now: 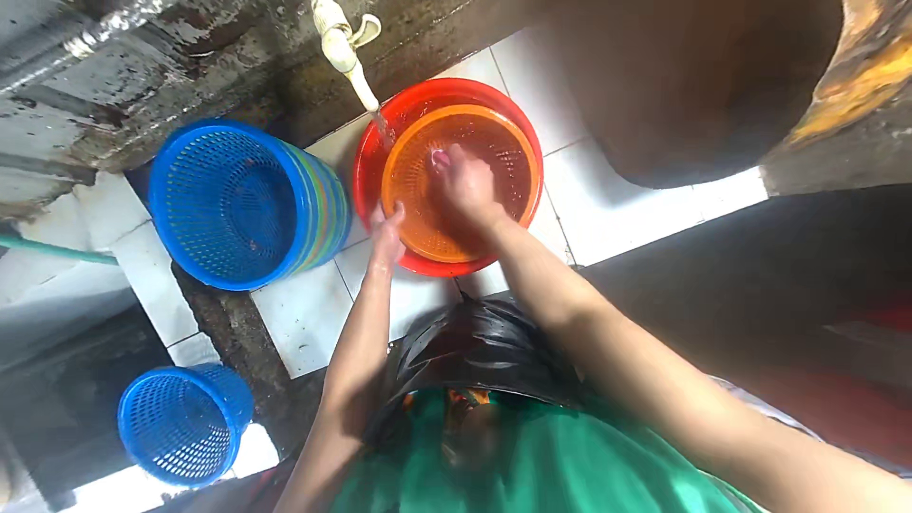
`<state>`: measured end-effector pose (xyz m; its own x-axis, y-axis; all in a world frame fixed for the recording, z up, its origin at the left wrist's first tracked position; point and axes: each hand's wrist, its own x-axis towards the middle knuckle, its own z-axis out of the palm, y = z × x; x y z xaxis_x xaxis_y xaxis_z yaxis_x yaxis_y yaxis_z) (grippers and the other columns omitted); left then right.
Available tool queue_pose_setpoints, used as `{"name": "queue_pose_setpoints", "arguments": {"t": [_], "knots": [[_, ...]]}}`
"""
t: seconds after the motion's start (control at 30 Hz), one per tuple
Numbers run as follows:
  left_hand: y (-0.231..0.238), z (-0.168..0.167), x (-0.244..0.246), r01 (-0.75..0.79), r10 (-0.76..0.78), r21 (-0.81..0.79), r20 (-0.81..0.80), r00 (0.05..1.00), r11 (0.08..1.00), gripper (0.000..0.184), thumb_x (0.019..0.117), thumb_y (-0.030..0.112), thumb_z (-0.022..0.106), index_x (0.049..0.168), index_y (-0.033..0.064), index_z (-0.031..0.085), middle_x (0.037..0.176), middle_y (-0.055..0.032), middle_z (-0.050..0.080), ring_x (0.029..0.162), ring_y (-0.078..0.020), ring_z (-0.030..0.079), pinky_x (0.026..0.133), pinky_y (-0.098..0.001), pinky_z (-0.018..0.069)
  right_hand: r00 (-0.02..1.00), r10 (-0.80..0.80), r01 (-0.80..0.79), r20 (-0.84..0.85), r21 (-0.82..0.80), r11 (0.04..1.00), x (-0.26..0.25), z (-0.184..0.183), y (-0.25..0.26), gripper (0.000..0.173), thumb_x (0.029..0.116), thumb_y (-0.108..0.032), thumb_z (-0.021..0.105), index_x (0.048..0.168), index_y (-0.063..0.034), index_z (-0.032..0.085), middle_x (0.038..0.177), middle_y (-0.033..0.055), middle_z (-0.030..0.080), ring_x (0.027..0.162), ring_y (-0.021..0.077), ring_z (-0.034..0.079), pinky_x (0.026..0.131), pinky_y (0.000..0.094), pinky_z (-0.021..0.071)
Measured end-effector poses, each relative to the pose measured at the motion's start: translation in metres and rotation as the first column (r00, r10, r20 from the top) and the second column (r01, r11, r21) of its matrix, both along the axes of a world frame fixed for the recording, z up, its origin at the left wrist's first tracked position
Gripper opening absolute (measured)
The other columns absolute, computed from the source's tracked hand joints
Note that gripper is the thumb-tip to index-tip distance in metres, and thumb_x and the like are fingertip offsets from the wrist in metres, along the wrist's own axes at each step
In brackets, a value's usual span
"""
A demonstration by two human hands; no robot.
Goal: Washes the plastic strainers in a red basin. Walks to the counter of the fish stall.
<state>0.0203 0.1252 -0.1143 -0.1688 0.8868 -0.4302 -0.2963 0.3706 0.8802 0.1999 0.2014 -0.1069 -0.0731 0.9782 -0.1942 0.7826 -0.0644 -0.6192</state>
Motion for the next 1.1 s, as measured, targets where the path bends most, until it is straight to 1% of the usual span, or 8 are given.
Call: {"name": "queue_pose_setpoints", "arguments": {"t": [0.17, 0.27, 0.37, 0.5, 0.6, 0.77, 0.9, 1.1], "knots": [[-0.009, -0.017, -0.004, -0.128, 0.130, -0.028, 0.072, 0.989, 0.991, 0.038, 0.1083, 0.021, 0.049, 0.142, 0.0038, 0.049, 0.121, -0.0159, 0.068, 0.108, -0.0263, 0.069, 0.094, -0.0489, 0.0592, 0.872, -0.093, -0.036, -0.481, -0.253, 0.967, -0.068, -0.040, -0.028, 0.032, 0.1019, -0.028, 0.057, 0.127, -0.0106, 0.067, 0.108, 0.0136, 0.073, 0.101, 0.0288, 0.071, 0.091, 0.0561, 0.0572], [-0.004, -0.018, -0.007, -0.201, 0.200, -0.015, -0.010, 0.980, 0.980, 0.032, 0.1079, 0.022, 0.049, 0.134, 0.0037, 0.055, 0.106, -0.0124, 0.070, 0.093, -0.0221, 0.071, 0.083, -0.0446, 0.0617, 0.861, 0.392, -0.495, -0.324, -0.360, 0.790, -0.029, -0.024, -0.034, 0.031, 0.0960, -0.033, 0.066, 0.122, -0.0173, 0.072, 0.111, 0.0129, 0.073, 0.105, 0.0316, 0.070, 0.091, 0.0597, 0.0553], [-0.007, -0.016, 0.001, -0.207, 0.206, -0.004, -0.048, 0.977, 0.978, 0.036, 0.1068, 0.018, 0.053, 0.138, 0.0021, 0.056, 0.120, -0.0147, 0.069, 0.107, -0.0237, 0.069, 0.093, -0.0472, 0.0598, 0.718, 0.672, -0.666, -0.180, -0.455, 0.591, 0.007, -0.005, -0.041, 0.035, 0.0938, -0.045, 0.068, 0.123, -0.0254, 0.072, 0.117, 0.0114, 0.071, 0.112, 0.0350, 0.067, 0.091, 0.0651, 0.0534], [-0.021, 0.006, 0.003, -0.198, 0.217, 0.145, -0.129, 0.968, 0.969, 0.023, 0.1022, 0.010, 0.057, 0.121, -0.0002, 0.065, 0.107, -0.0074, 0.073, 0.098, -0.0157, 0.071, 0.090, -0.0398, 0.0604, 0.576, 0.720, -0.765, -0.386, 0.056, 0.642, -0.015, 0.001, -0.075, 0.018, 0.0844, -0.029, 0.077, 0.101, -0.0220, 0.075, 0.091, 0.0016, 0.074, 0.085, 0.0218, 0.071, 0.073, 0.0548, 0.0594], [-0.046, 0.027, -0.024, -0.184, 0.241, 0.327, -0.145, 0.959, 0.927, 0.016, 0.0941, 0.000, 0.064, 0.107, 0.0044, 0.072, 0.101, -0.0028, 0.076, 0.096, -0.0152, 0.072, 0.088, -0.0405, 0.0609, 0.598, 0.770, -0.792, -0.222, -0.013, 0.610, -0.029, -0.002, -0.088, 0.032, 0.0912, -0.033, 0.070, 0.123, -0.0295, 0.072, 0.104, 0.0042, 0.075, 0.094, 0.0280, 0.072, 0.079, 0.0582, 0.0586], [-0.071, 0.057, -0.047, -0.232, 0.282, 0.249, -0.191, 0.940, 0.940, 0.026, 0.0997, 0.003, 0.059, 0.126, -0.0016, 0.062, 0.113, -0.0099, 0.072, 0.105, -0.0208, 0.070, 0.095, -0.0449, 0.0591, 0.718, 0.654, -0.684, -0.236, -0.067, 0.727, -0.016, 0.030, -0.084, 0.024, 0.0886, -0.029, 0.069, 0.109, -0.0171, 0.070, 0.083, 0.0099, 0.072, 0.077, 0.0328, 0.071, 0.068, 0.0608, 0.0558], [-0.112, 0.052, -0.051, -0.218, 0.273, 0.229, -0.247, 0.930, 0.949, 0.024, 0.1006, 0.006, 0.058, 0.122, -0.0014, 0.065, 0.107, -0.0094, 0.074, 0.100, -0.0202, 0.072, 0.091, -0.0441, 0.0610, 0.884, 0.419, -0.459, -0.208, -0.217, 0.862, -0.020, 0.046, -0.062, 0.036, 0.0964, -0.050, 0.061, 0.113, -0.0201, 0.074, 0.097, 0.0064, 0.074, 0.091, 0.0256, 0.072, 0.081, 0.0575, 0.0581], [-0.121, 0.012, -0.031, -0.386, 0.366, 0.236, 0.124, 0.922, 0.892, 0.028, 0.1032, 0.030, 0.058, 0.117, 0.0058, 0.060, 0.093, -0.0090, 0.072, 0.085, -0.0205, 0.072, 0.079, -0.0439, 0.0618, 0.811, 0.535, -0.566, -0.238, -0.085, 0.820, -0.073, 0.030, -0.123, 0.039, 0.0960, -0.052, 0.060, 0.093, -0.0166, 0.076, 0.083, 0.0059, 0.072, 0.083, 0.0260, 0.071, 0.076, 0.0570, 0.0568]]}}
